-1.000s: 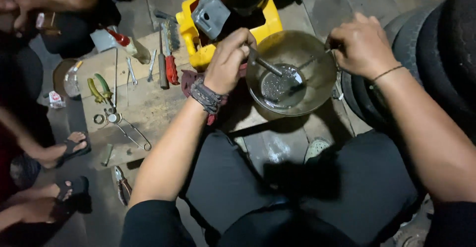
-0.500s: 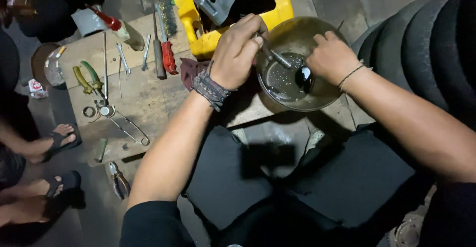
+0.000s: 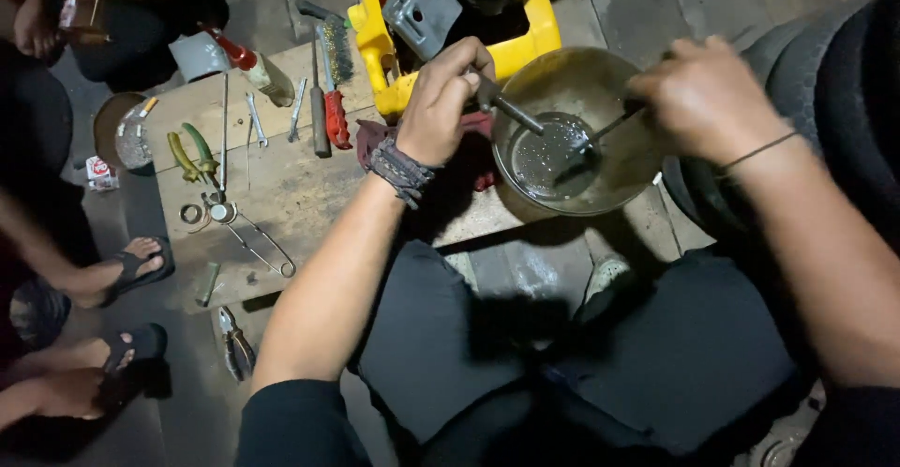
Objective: The person sits cross-legged and cleans a metal rod by scrubbing it with a brush inside a metal bowl containing liquid. The person holds the rod with the left hand and scrubs with the right hand, repeatedly dipping and scrubbing the rod in the bowl.
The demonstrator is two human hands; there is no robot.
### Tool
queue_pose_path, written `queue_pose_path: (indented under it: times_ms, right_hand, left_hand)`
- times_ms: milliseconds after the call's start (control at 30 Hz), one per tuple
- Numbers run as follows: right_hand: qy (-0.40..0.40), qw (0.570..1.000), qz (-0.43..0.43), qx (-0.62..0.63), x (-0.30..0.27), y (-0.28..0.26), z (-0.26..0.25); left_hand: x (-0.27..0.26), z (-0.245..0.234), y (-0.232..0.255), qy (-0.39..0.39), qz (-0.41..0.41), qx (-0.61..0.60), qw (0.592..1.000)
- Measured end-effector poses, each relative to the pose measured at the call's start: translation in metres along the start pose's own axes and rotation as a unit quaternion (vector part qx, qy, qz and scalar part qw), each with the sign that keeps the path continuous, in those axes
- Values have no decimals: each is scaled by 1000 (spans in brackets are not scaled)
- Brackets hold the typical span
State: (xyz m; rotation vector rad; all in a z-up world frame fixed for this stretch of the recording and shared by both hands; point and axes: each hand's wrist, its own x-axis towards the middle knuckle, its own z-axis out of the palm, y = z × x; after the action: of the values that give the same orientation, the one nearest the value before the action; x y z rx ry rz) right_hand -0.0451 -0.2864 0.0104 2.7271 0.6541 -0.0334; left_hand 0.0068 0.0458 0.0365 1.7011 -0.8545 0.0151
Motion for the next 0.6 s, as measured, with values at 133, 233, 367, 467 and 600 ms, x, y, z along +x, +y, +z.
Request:
queue_pose_path:
  times_ms: [133,233,367,467,600]
  right_hand:
    - [88,982,34,164,-27,26,-5]
    - [162,928,41,332,-32,30,-32]
    - [165,868,32,467,-28,13,-38]
    - [163,875,8,457,-20,15,-28]
    - [139,908,41,393,-20,33,-3]
  left_hand:
    - [0,9,-8,-18,-36,-23,999]
    - [11,16,-14,-21,5,60,998]
    - [10,27,-18,-50,-127,51,989]
    - [17,33,-25,-54,-129,12,990]
    - [14,31,-40,-54,-137,23,989]
